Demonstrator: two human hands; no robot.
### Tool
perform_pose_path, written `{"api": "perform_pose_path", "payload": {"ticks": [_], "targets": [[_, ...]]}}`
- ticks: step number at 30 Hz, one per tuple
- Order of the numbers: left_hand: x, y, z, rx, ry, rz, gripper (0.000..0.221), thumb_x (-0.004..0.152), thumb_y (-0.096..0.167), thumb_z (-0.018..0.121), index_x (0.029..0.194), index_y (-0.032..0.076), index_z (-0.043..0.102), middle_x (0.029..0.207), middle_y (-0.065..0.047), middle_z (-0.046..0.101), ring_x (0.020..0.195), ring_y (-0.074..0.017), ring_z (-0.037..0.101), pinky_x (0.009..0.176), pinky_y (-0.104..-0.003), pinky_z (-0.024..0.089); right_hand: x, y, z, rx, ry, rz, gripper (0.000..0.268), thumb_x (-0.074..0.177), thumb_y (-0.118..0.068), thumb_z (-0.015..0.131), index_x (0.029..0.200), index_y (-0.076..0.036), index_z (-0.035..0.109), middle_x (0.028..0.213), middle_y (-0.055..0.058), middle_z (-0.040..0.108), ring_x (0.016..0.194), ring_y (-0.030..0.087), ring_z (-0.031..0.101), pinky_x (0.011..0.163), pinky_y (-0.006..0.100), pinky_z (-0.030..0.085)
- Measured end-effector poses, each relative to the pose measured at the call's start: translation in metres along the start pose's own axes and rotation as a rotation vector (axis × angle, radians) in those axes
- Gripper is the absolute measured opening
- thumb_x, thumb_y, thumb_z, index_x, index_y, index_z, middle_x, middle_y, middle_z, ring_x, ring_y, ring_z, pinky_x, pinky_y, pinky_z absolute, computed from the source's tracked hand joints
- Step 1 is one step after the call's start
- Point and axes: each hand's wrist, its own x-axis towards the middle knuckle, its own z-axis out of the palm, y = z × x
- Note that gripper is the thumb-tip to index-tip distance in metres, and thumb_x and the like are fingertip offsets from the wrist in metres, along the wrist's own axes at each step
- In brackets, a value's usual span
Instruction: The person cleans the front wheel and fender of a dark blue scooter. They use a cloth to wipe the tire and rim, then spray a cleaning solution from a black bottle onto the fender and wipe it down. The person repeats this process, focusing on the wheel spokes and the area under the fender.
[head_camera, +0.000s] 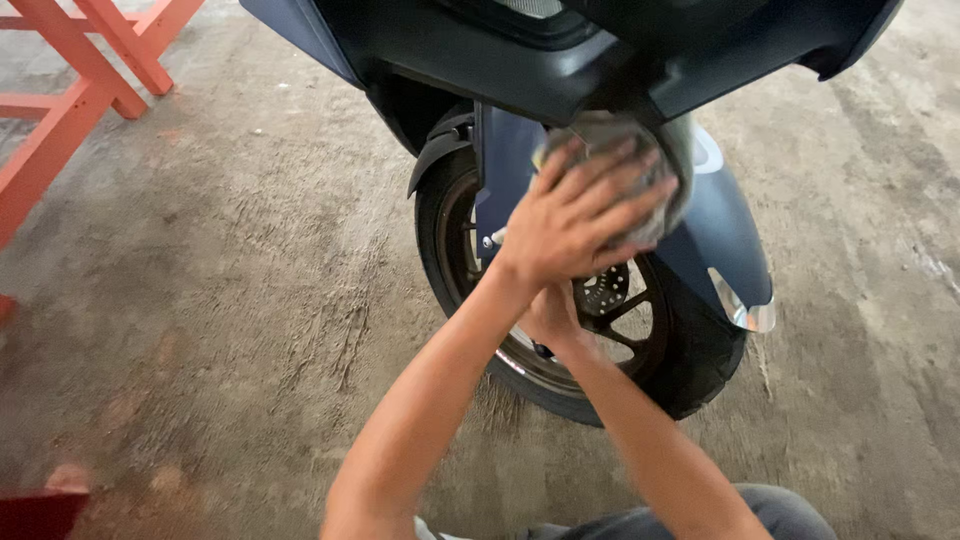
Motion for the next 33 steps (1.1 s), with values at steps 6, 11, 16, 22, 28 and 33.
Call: {"api": "perform_pose_path", "payload": {"ticks": [6, 11, 16, 22, 28, 33], "targets": [[-0.021, -0.020, 0.042, 0.823, 0.115, 0.252, 0.060, 0.091, 0.030, 0.074, 0.143, 0.010, 0.050, 0.148, -0.016, 0.045, 0.139, -0.0391, 0.042, 0.119, -0.068, 0.034, 0.002, -0.010, -0.001, 0.041, 0.129, -0.122, 0.049, 0.093, -0.022, 0.071, 0.134, 0.001, 0.054, 0.131, 0.023, 0.062, 0.125, 0.041, 0.058, 0.104, 0.051, 0.044], [-0.017, -0.019, -0.009, 0.090, 0.188, -0.356, 0.063, 0.091, 0.055, 0.068, 0.144, 0.024, 0.056, 0.156, -0.005, 0.046, 0.148, -0.0336, 0.042, 0.129, -0.056, 0.027, 0.001, -0.006, 0.000, 0.058, 0.048, 0.038, 0.044, 0.096, -0.031, 0.074, 0.129, -0.004, 0.059, 0.127, 0.019, 0.066, 0.124, 0.037, 0.059, 0.105, 0.047, 0.045], [0.010, 0.033, 0.003, 0.034, 0.014, -0.130, 0.059, 0.094, 0.057, 0.070, 0.145, 0.031, 0.056, 0.153, -0.003, 0.051, 0.145, -0.0301, 0.043, 0.124, -0.056, 0.030, -0.003, 0.010, 0.014, -0.007, 0.094, -0.054, 0.047, 0.095, -0.030, 0.072, 0.130, -0.003, 0.057, 0.126, 0.021, 0.065, 0.124, 0.040, 0.058, 0.105, 0.050, 0.043], [0.003, 0.000, -0.005, 0.081, 0.058, -0.159, 0.068, 0.092, 0.058, 0.071, 0.152, 0.033, 0.053, 0.155, -0.004, 0.050, 0.147, -0.0299, 0.041, 0.129, -0.055, 0.026, -0.008, 0.021, 0.018, -0.084, 0.150, -0.134, 0.051, 0.094, -0.029, 0.071, 0.132, 0.000, 0.055, 0.126, 0.024, 0.063, 0.123, 0.043, 0.056, 0.105, 0.054, 0.040], [0.003, -0.006, -0.028, -0.058, 0.257, -0.599, 0.077, 0.093, 0.058, 0.064, 0.150, 0.009, 0.046, 0.153, -0.023, 0.045, 0.150, -0.0413, 0.038, 0.131, -0.060, 0.024, -0.002, -0.011, 0.003, 0.031, 0.246, -0.144, 0.039, 0.094, -0.027, 0.070, 0.116, 0.004, 0.060, 0.108, 0.026, 0.066, 0.101, 0.043, 0.064, 0.088, 0.052, 0.049], [0.014, -0.020, -0.036, -0.491, 0.547, -0.872, 0.070, 0.099, 0.039, 0.060, 0.149, -0.003, 0.034, 0.141, -0.026, 0.053, 0.121, -0.0402, 0.064, 0.102, -0.046, 0.051, 0.011, -0.026, -0.010, -0.010, 0.007, 0.166, 0.037, 0.096, -0.034, 0.067, 0.102, 0.003, 0.064, 0.067, 0.018, 0.067, 0.061, 0.037, 0.068, 0.064, 0.044, 0.053]]}}
